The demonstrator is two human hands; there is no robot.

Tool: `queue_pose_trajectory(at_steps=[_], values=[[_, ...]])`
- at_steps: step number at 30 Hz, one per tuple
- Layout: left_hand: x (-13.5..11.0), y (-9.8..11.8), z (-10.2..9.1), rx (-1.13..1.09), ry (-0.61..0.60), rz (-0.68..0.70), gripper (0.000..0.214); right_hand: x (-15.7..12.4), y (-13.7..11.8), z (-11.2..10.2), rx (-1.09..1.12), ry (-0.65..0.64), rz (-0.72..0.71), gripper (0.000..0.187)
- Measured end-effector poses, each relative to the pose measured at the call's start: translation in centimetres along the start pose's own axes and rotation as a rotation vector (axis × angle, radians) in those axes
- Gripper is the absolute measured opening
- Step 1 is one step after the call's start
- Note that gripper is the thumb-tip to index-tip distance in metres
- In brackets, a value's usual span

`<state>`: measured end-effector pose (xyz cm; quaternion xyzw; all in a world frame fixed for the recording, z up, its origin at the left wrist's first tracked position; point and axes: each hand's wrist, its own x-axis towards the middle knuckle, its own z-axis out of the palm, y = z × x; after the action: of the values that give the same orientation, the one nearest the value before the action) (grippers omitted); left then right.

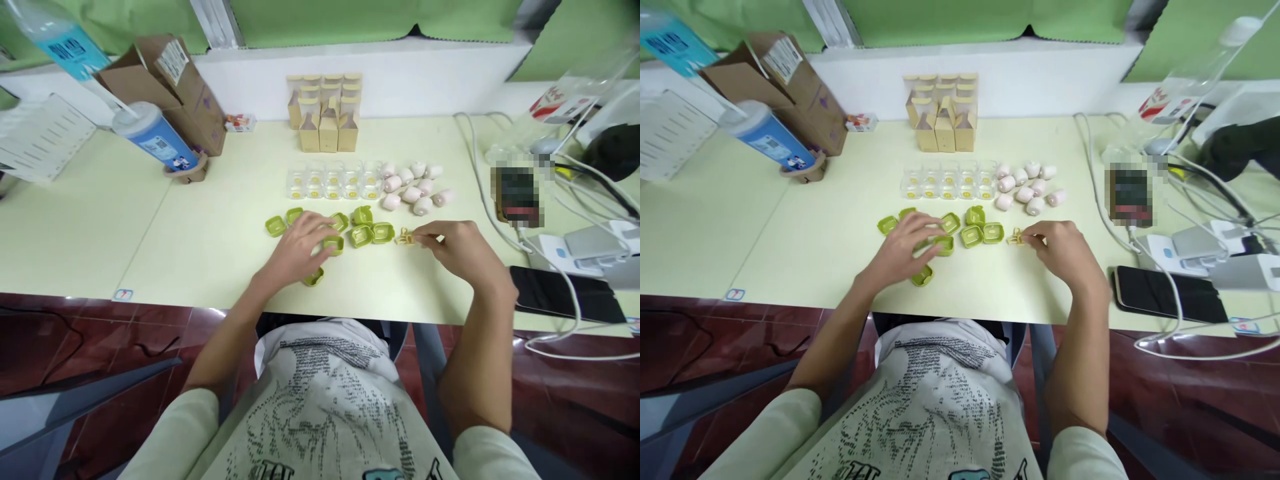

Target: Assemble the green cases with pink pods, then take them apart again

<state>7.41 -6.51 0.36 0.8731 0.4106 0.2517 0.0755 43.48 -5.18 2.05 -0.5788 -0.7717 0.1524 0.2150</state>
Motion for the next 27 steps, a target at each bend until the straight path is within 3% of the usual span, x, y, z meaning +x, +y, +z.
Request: queue_pose_trajectory(at_steps=[2,4,6,8,10,14,17,23,27], values=[[1.6,-1.2,-0.2,0.041,-0.037,-0.024,0.037,0.0,-1.2,-0.1,0.042,0.133,-0.021,0.024],[3.4,-2.4,-0.1,0.068,-0.159,-0.016,0.058,-0.1,-2.9,-0.3,0.09,0.263,-0.059,0.024],[4.9,-3.4,0.2,0.056,-0.287,-0.015,0.065,0.0,-4.5,0.0,0.153,0.286,-0.118,0.025],[5.8,-4.0,0.3,0.033,-0.34,-0.034,0.057,0.3,-5.7,1.1,0.213,0.241,-0.196,0.024],[6.0,-3.9,0.1,-0.002,-0.284,-0.045,0.047,0.9,-6.6,2.9,0.245,0.23,-0.288,0.022],[4.7,-2.5,-1.5,-0.219,-0.089,0.03,0.047,1.9,-7.8,6.4,0.275,0.335,-0.49,0.02],[3.3,-1.0,-2.6,-0.408,-0.055,0.106,0.052,1.9,-8.7,7.7,0.262,0.371,-0.56,0.021],[1.8,-0.5,-2.9,-0.651,-0.046,0.088,0.059,1.2,-10.1,7.7,0.318,0.309,-0.595,0.021],[1.1,-0.5,-2.2,-0.748,-0.029,0.033,0.058,0.7,-10.4,8.0,0.518,0.195,-0.405,0.017]])
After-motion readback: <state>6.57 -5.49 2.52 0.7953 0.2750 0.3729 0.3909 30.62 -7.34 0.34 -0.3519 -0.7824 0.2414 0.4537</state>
